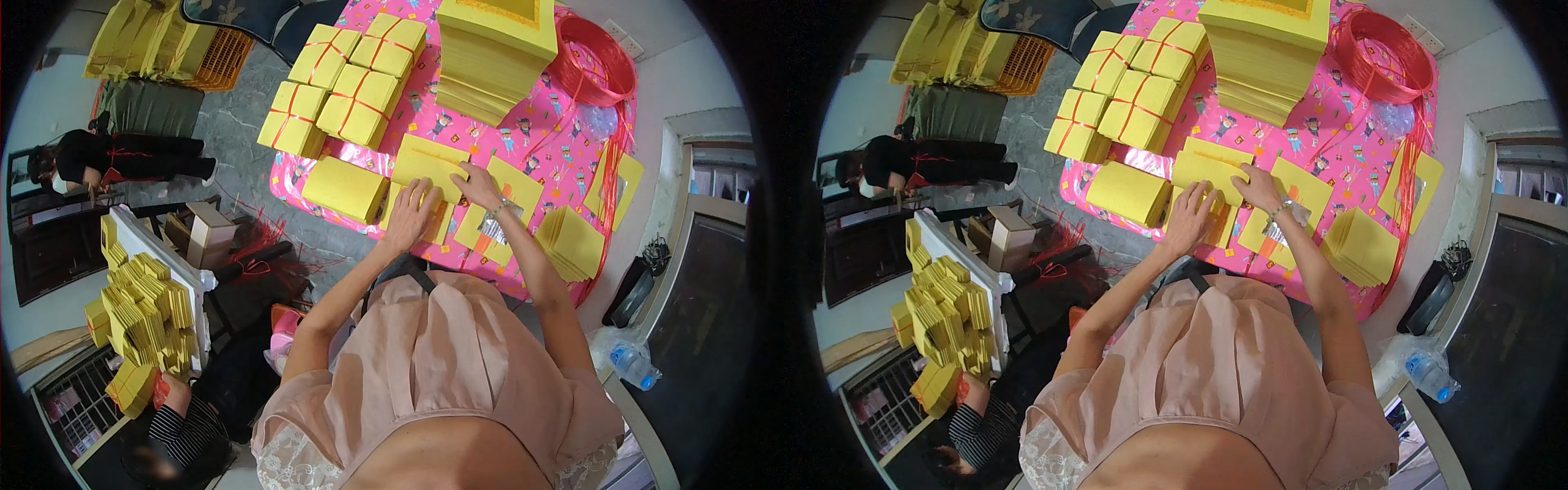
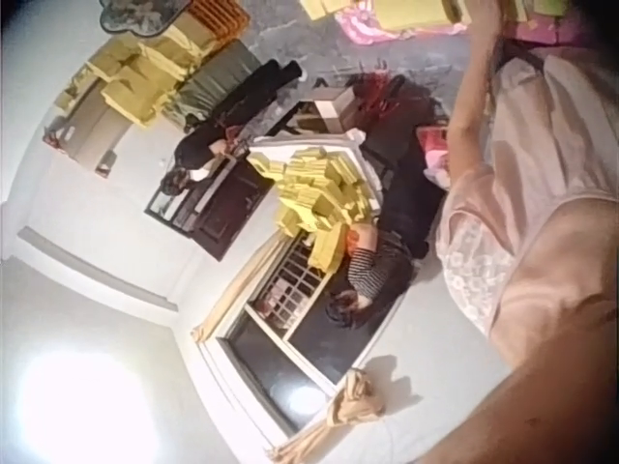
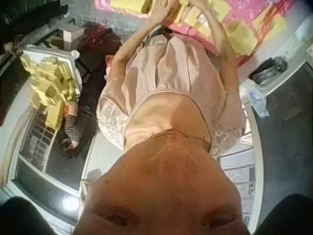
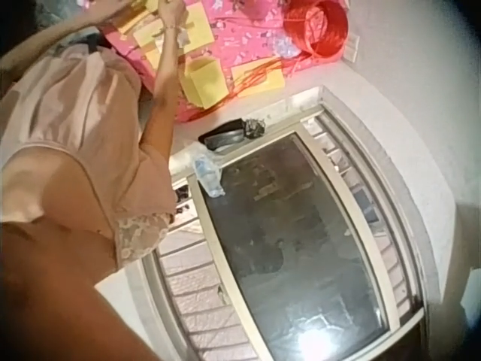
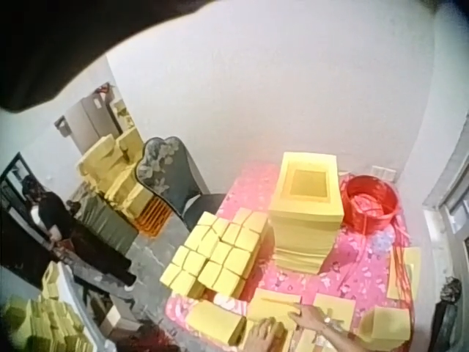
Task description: Folding and stacking yellow ceremonial paper products with silver inserts.
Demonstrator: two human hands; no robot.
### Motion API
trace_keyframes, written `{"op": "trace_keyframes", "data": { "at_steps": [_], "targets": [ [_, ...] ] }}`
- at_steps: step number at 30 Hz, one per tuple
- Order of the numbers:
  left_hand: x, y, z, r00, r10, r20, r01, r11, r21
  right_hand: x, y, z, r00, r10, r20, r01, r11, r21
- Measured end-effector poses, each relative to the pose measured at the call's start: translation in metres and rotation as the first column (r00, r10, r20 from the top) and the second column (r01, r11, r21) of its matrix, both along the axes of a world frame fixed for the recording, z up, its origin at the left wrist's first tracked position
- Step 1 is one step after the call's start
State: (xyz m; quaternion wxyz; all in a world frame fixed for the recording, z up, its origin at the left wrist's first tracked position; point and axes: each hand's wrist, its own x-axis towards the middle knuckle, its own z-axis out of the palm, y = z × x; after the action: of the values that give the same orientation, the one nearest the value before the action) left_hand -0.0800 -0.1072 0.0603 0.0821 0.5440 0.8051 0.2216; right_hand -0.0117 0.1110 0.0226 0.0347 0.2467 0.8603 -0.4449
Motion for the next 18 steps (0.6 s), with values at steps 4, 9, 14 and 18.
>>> {"op": "trace_keyframes", "data": {
  "at_steps": [4,9,14,18],
  "targets": [
    [-0.006,0.007,-0.017,0.998,0.030,-0.056,-0.036,0.994,-0.106,-0.018,0.015,-0.008,0.998,-0.035,0.050,0.032,0.997,0.070],
    [-0.011,0.013,-0.028,0.999,0.032,-0.041,-0.039,0.981,-0.188,-0.031,0.015,-0.009,0.998,-0.037,0.058,0.020,0.963,0.269],
    [-0.014,0.014,-0.033,0.998,0.019,-0.054,-0.031,0.975,-0.222,-0.050,0.003,-0.007,0.999,-0.025,-0.025,0.033,0.891,0.452],
    [-0.016,0.016,-0.034,0.999,0.014,-0.050,-0.025,0.972,-0.232,-0.059,-0.003,-0.015,1.000,0.007,0.022,-0.016,0.901,0.434]
  ]
}}
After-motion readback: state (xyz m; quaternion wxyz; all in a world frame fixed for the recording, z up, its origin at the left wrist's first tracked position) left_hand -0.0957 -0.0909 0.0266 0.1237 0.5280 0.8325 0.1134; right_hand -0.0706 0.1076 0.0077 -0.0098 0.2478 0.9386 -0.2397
